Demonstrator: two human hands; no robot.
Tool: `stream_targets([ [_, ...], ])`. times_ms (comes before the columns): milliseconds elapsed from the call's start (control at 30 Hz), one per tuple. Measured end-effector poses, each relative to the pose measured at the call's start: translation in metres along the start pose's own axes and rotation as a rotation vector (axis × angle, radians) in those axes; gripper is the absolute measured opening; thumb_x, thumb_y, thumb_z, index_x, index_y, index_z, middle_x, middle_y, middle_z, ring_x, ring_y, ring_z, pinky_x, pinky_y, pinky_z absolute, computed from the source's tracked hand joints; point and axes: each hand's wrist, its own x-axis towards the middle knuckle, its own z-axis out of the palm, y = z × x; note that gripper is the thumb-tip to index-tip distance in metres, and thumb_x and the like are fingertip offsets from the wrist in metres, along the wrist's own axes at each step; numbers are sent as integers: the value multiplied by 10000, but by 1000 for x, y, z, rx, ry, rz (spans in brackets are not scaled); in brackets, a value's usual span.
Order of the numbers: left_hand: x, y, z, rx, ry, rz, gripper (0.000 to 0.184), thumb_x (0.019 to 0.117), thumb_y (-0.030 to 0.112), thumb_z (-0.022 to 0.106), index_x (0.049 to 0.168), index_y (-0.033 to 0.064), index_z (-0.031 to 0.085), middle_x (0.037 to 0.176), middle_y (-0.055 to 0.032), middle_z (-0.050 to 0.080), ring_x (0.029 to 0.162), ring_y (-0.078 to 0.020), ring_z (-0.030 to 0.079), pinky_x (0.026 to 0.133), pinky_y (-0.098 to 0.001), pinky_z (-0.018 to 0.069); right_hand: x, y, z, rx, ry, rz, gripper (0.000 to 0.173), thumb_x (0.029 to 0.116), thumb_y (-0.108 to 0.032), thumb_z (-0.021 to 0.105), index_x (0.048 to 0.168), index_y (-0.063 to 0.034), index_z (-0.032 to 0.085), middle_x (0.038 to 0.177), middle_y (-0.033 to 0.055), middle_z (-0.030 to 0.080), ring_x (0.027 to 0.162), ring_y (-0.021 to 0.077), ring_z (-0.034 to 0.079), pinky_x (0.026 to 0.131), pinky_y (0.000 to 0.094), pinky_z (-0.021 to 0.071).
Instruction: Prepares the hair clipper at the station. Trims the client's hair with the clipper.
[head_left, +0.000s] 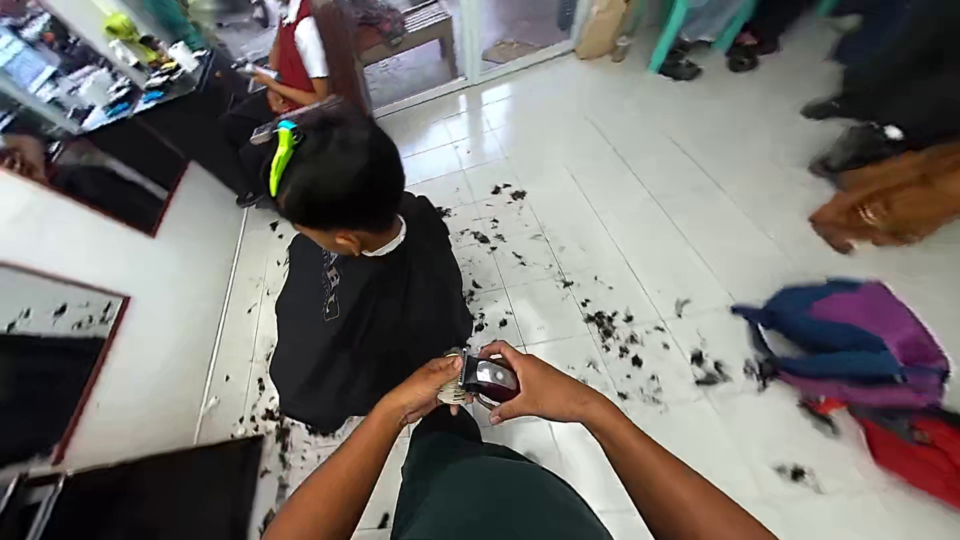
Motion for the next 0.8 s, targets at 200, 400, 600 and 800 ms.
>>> stream_targets([
  [200, 21, 13, -21, -495, 100, 600, 209, 822, 246, 816, 1020, 228, 751, 1088, -20, 738, 868, -116, 710, 652, -248, 579, 34, 22, -96, -304, -246, 252, 670, 813, -368, 873, 1303, -6, 592, 1077, 208, 677, 980, 324, 665, 901, 540, 528],
  [400, -5, 97, -38, -333, 345, 1102, 237, 851, 169, 791, 1019, 265, 656, 1005, -6, 708, 692, -65, 672, 513, -179, 535, 79, 27, -161, 280, 84, 153, 504, 1030, -442, 372, 1244, -35, 580, 881, 18, 663, 694, 107, 644, 655, 309, 578],
  [600, -17, 209, -11, 998, 1362, 930, 280, 968, 182, 694, 1200, 26, 686, 993, -52, 693, 877, -87, 641, 824, -269, 532, 195, -1, -203, 438, -74, -40, 379, 1065, -233, 387, 1291, 33, 534, 987, 77, 671, 814, 150, 687, 754, 354, 615],
  [800, 36, 277, 24, 1410, 1654, 171, 467, 924, 291, 771, 1362, 171, 662, 1092, -287, 664, 1004, -502, 644, 836, -666, 493, 282, -25, -211, 85, -433, -111, 329, 1059, -229, 559, 1231, 46, 609, 1003, 167, 691, 868, 225, 697, 828, 421, 598],
])
